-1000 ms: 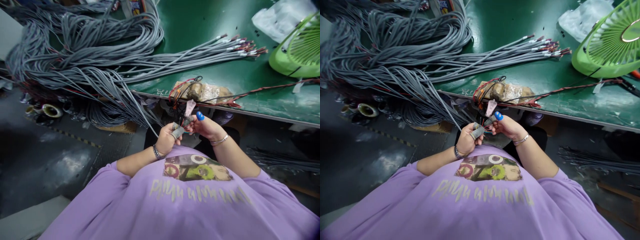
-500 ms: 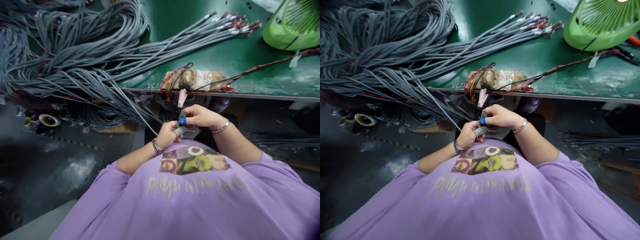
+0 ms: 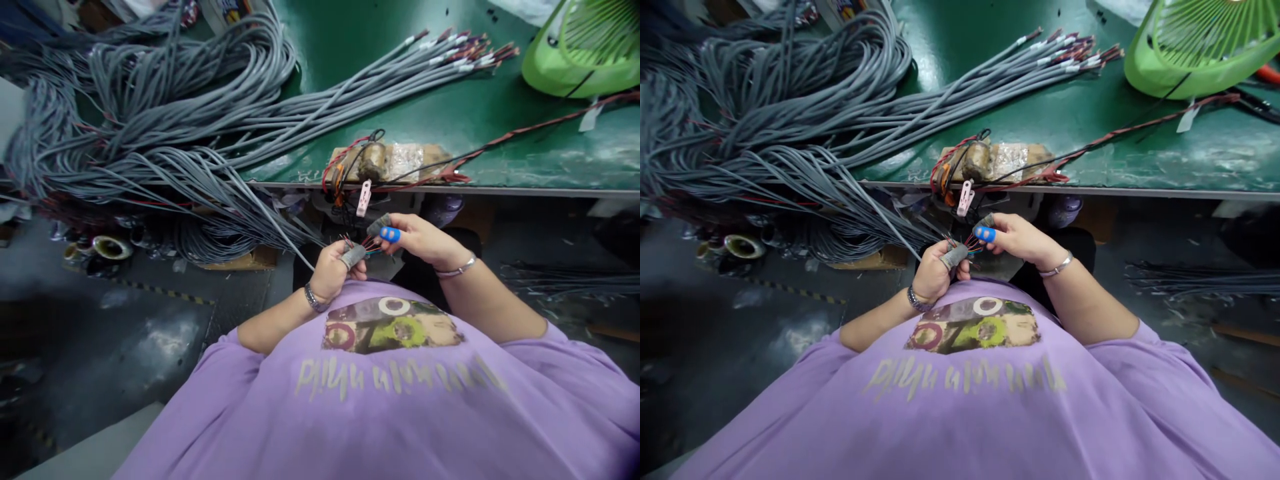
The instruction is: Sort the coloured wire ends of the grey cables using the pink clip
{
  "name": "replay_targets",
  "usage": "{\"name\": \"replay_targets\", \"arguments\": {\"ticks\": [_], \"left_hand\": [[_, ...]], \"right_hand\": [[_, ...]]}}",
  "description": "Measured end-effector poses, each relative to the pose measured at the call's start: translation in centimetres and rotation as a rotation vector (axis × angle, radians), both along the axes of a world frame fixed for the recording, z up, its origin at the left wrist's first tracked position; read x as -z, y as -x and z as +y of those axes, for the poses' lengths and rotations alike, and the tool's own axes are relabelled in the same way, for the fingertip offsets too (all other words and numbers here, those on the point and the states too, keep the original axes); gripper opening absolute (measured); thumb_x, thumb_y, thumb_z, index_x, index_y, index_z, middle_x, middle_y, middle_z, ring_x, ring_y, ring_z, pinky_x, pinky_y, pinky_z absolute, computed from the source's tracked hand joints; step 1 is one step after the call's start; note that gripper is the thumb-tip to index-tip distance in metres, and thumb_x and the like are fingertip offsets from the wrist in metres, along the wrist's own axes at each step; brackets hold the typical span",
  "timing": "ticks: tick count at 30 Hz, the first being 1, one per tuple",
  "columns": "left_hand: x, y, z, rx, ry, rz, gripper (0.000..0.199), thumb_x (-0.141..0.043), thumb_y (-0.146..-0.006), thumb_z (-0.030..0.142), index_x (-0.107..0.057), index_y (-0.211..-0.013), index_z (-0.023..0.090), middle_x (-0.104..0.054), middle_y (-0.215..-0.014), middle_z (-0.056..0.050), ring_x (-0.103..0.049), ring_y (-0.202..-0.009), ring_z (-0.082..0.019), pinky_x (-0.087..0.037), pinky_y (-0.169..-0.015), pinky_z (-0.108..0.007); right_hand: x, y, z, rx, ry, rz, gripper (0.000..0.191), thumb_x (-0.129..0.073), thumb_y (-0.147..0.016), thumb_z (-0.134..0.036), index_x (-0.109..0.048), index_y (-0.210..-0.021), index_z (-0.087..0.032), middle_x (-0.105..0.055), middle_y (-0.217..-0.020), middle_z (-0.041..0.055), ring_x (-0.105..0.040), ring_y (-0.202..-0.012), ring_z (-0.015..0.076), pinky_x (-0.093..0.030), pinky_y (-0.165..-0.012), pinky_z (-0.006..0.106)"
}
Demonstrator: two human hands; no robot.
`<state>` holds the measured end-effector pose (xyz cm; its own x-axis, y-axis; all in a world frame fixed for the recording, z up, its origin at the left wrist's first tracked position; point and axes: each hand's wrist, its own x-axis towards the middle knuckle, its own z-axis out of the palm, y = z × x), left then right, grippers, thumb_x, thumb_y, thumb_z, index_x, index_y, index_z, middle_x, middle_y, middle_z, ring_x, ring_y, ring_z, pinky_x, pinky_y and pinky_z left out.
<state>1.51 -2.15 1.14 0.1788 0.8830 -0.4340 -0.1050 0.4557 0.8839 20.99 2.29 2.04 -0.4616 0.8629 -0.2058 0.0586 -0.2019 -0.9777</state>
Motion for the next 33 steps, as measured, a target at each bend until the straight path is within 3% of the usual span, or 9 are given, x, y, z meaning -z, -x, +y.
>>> {"name": "replay_targets", "arguments": {"ticks": [3, 7, 13, 24, 33], "left_hand": [[0.2, -0.2, 0.1, -0.006, -0.02, -0.005, 0.044, -0.079, -0.066, 0.052, -0.056, -0.075, 0.017, -0.064, -0.056, 0.002, -0.06, -0.042, -0.01, -0.045, -0.042, -0.018], [0.3, -0.1, 0.2, 0.011, -0.025, 0.004, 0.044, -0.079, -0.066, 0.054, -0.055, -0.073, 0.016, -0.065, -0.057, 0.001, -0.06, -0.044, -0.01, -0.046, -0.043, -0.019], [0.2, 0.1, 0.1, 0.074, -0.041, 0.03, 0.041, -0.08, -0.067, 0.049, -0.056, -0.07, 0.016, -0.064, -0.055, 0.0, -0.059, -0.043, -0.01, -0.049, -0.045, -0.021], [0.7, -0.2, 0.3, -0.122, -0.061, -0.074, 0.043, -0.077, -0.068, 0.053, -0.054, -0.076, 0.018, -0.063, -0.056, 0.003, -0.058, -0.042, -0.009, -0.046, -0.043, -0.02], [0.3, -0.4, 0.6, -0.164, -0.077, -0.07, 0.043, -0.077, -0.068, 0.053, -0.054, -0.076, 0.017, -0.064, -0.056, 0.002, -0.062, -0.045, -0.011, -0.043, -0.043, -0.019]], "right_hand": [[0.5, 0.7, -0.8, 0.026, 0.083, 0.05, 0.05, -0.084, -0.063, -0.058, -0.068, -0.085, -0.016, -0.067, -0.078, 0.0036, -0.057, -0.065, 0.0124, -0.05, -0.056, 0.024], [1.0, 2.3, -1.0, 0.137, 0.052, 0.095, 0.039, -0.084, -0.064, -0.048, -0.067, -0.077, -0.016, -0.063, -0.069, -0.0001, -0.051, -0.061, 0.0107, -0.043, -0.054, 0.024], [0.5, 2.9, 0.2, 0.019, 0.04, 0.086, 0.03, -0.082, -0.066, -0.039, -0.066, -0.07, -0.015, -0.065, -0.068, -0.0003, -0.053, -0.063, 0.0108, -0.044, -0.063, 0.026], [0.5, 4.0, 0.1, 0.163, 0.087, 0.123, 0.048, -0.083, -0.063, -0.055, -0.066, -0.082, -0.015, -0.062, -0.068, -0.001, -0.049, -0.057, 0.0092, -0.04, -0.051, 0.023], [0.5, 3.8, -0.5, 0.19, 0.081, 0.135, 0.043, -0.088, -0.06, -0.048, -0.064, -0.077, -0.018, -0.061, -0.069, -0.0007, -0.05, -0.057, 0.0098, -0.043, -0.049, 0.023]]}}
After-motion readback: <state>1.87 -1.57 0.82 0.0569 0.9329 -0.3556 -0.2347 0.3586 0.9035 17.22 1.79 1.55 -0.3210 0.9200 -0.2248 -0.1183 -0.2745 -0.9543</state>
